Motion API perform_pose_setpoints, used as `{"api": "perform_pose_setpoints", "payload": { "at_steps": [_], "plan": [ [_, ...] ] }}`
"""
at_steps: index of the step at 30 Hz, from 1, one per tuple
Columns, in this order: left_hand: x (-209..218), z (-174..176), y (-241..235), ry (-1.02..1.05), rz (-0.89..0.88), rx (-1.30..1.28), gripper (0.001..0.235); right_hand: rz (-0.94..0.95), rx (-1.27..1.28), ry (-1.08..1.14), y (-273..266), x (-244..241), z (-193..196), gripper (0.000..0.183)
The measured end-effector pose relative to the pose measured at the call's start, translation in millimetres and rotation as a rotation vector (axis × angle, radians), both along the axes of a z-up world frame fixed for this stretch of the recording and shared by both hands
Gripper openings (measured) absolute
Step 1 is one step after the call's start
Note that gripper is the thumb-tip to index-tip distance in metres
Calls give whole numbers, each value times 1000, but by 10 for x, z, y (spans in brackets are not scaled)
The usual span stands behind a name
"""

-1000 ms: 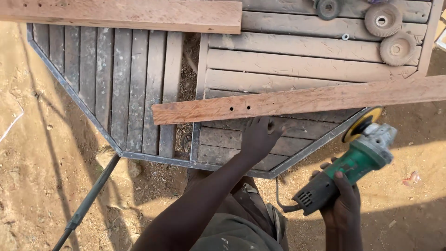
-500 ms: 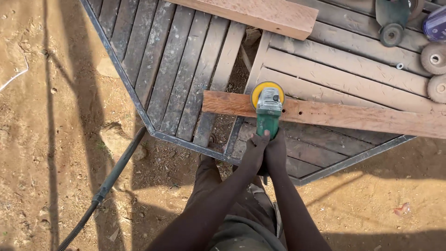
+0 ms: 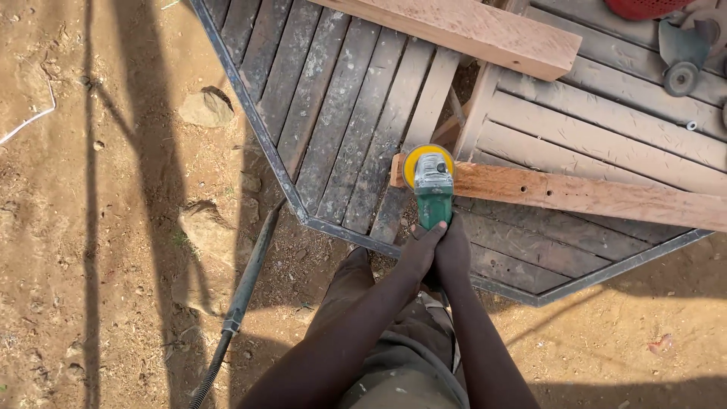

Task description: Sanding a wooden plank using an angle grinder with a sanding disc

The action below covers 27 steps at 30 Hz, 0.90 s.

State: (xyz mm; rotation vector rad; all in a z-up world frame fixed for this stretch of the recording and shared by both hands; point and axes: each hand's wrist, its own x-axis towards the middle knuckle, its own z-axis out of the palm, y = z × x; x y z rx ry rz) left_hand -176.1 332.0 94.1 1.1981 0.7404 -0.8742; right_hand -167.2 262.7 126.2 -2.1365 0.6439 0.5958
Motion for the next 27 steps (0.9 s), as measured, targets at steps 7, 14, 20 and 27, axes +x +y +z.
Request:
{"api": "perform_pose_setpoints", "payload": {
  "at_steps": [7,14,20,27],
  "plan": [
    [68,-102,163,-118,-203,-2,105,-197,-39,-51,210,-61,-28,25],
    [54,-157,217,-86,-64,22,98,-91,-60,27,296,-21,-183,32],
    [91,-150,318,-71,-77,45,101,-274,64,42,407,93,115,37],
    [220,354,494,-33,-89,-5,120,-24,-99,4,371,94,-251,56]
  ]
}}
